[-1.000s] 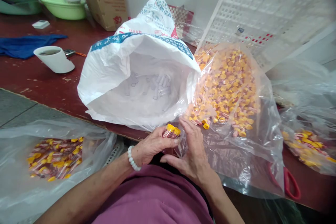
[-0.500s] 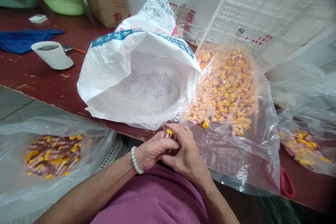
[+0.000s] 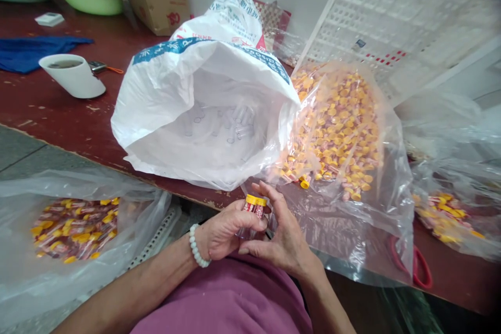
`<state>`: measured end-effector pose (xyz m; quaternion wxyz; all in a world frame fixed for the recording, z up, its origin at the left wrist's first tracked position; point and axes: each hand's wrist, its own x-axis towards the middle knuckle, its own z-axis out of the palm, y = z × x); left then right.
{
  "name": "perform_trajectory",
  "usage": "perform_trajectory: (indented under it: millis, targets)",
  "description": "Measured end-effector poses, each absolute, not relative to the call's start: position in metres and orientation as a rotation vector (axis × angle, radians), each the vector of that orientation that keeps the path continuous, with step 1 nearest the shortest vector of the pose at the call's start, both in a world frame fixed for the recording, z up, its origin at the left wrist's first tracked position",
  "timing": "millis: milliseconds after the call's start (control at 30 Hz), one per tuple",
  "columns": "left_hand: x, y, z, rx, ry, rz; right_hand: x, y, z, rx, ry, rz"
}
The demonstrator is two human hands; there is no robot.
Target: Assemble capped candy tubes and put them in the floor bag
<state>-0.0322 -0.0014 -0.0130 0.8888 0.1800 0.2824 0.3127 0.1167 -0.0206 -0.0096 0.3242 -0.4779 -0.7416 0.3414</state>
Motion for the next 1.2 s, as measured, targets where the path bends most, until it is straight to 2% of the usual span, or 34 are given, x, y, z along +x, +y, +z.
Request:
perform_trajectory:
  millis: [267,500,667,900,1200]
  targets:
    - [-0.036,0.0,-0.007,0.436,0.53,0.69,0.118,-0.025,-0.014,-1.31,-1.964,0.835]
    - [-0.039,-0.001,-0.005,0.436,0.474,0.632,0.112,-0.024,-0.01,-1.183,-1.977,0.499]
    - [-0.039,-0.003,-0.005,0.392,0.449,0.568,0.109,-0.026,-0.004,-1.203,-1.946,0.493]
    - [-0.043,-0.001,-0.007,0.414,0.469,0.65,0.106,-0.024,-0.008,-1.264,-1.912,0.682]
    - [-0.044,-0.001,-0.006,0.366,0.513,0.683,0.105,-0.018,-0.001,-1.26,-2.079,0.569]
